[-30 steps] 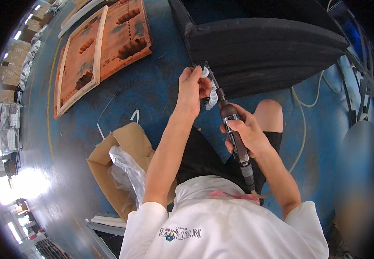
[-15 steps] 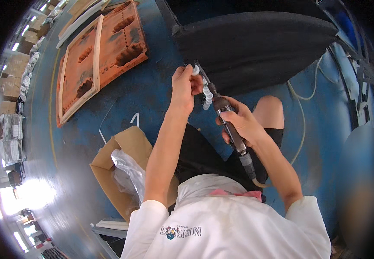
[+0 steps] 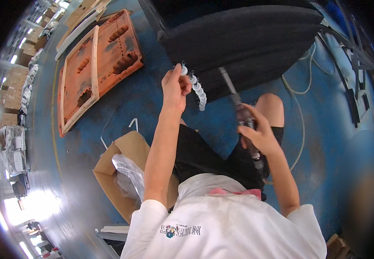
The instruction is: Attaching white plastic clips to a large black component using a power screwdriver.
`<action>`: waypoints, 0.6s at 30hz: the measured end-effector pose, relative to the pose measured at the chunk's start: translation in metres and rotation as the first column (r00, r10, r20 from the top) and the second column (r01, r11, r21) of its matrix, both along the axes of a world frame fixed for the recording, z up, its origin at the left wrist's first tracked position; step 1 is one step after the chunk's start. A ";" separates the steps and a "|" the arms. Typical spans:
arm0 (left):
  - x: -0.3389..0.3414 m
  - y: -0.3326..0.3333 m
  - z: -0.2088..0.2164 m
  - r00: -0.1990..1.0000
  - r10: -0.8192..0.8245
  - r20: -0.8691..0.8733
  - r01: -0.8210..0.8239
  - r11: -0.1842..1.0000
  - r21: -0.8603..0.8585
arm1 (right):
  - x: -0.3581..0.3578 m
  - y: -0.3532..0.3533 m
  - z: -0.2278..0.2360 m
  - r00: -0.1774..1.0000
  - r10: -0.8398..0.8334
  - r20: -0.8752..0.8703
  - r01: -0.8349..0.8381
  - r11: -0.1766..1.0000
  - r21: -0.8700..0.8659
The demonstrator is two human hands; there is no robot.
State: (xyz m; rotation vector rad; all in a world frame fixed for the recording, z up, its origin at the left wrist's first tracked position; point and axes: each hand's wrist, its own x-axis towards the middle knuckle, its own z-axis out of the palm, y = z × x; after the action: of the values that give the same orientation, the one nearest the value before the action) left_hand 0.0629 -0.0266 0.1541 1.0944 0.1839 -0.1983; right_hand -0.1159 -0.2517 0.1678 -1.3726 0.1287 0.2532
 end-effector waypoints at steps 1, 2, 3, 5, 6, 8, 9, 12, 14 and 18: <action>-0.002 -0.006 -0.003 1.000 0.003 0.027 -0.004 1.000 0.014 | -0.014 -0.013 -0.001 0.995 -0.100 -0.002 0.100 0.995 -0.010; -0.007 -0.012 -0.007 1.000 -0.014 0.015 0.014 1.000 0.008 | -0.023 -0.024 -0.006 0.968 -0.245 0.054 0.247 0.969 -0.022; -0.020 -0.017 -0.011 0.989 0.111 0.098 -0.110 0.994 -0.014 | -0.030 -0.038 -0.009 0.952 -0.299 0.062 0.299 0.954 0.005; -0.053 -0.033 -0.039 0.943 0.204 0.262 -0.233 0.969 0.087 | -0.049 -0.067 -0.009 0.909 -0.412 0.064 0.413 0.911 0.005; -0.070 -0.040 -0.064 0.909 0.116 0.400 -0.256 0.913 0.318 | -0.053 -0.071 -0.009 0.903 -0.425 0.061 0.426 0.905 -0.005; -0.097 -0.061 -0.126 0.818 -0.437 0.374 0.020 0.673 0.740 | -0.060 -0.074 -0.014 0.761 -0.646 0.061 0.637 0.762 0.119; -0.107 -0.083 -0.137 0.742 -0.671 0.011 0.401 0.457 0.794 | -0.067 -0.080 -0.019 0.728 -0.683 0.060 0.678 0.730 0.087; -0.123 -0.130 -0.206 0.315 -0.947 -0.063 0.413 0.077 0.907 | -0.088 -0.093 -0.026 0.660 -0.750 0.036 0.745 0.660 0.098; -0.123 -0.180 -0.223 0.423 -0.883 0.205 0.276 0.340 0.899 | -0.103 -0.104 -0.027 0.668 -0.743 0.050 0.731 0.667 0.146; -0.079 -0.249 -0.305 0.497 -0.868 -0.013 0.255 0.132 0.958 | -0.112 -0.096 -0.025 0.680 -0.730 0.072 0.723 0.683 0.102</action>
State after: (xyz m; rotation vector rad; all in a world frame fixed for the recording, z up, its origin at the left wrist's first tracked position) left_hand -0.0157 -0.2751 -0.1508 2.2816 -0.9299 -0.5551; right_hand -0.2278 -0.3479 0.1425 -1.1630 0.5641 -0.4950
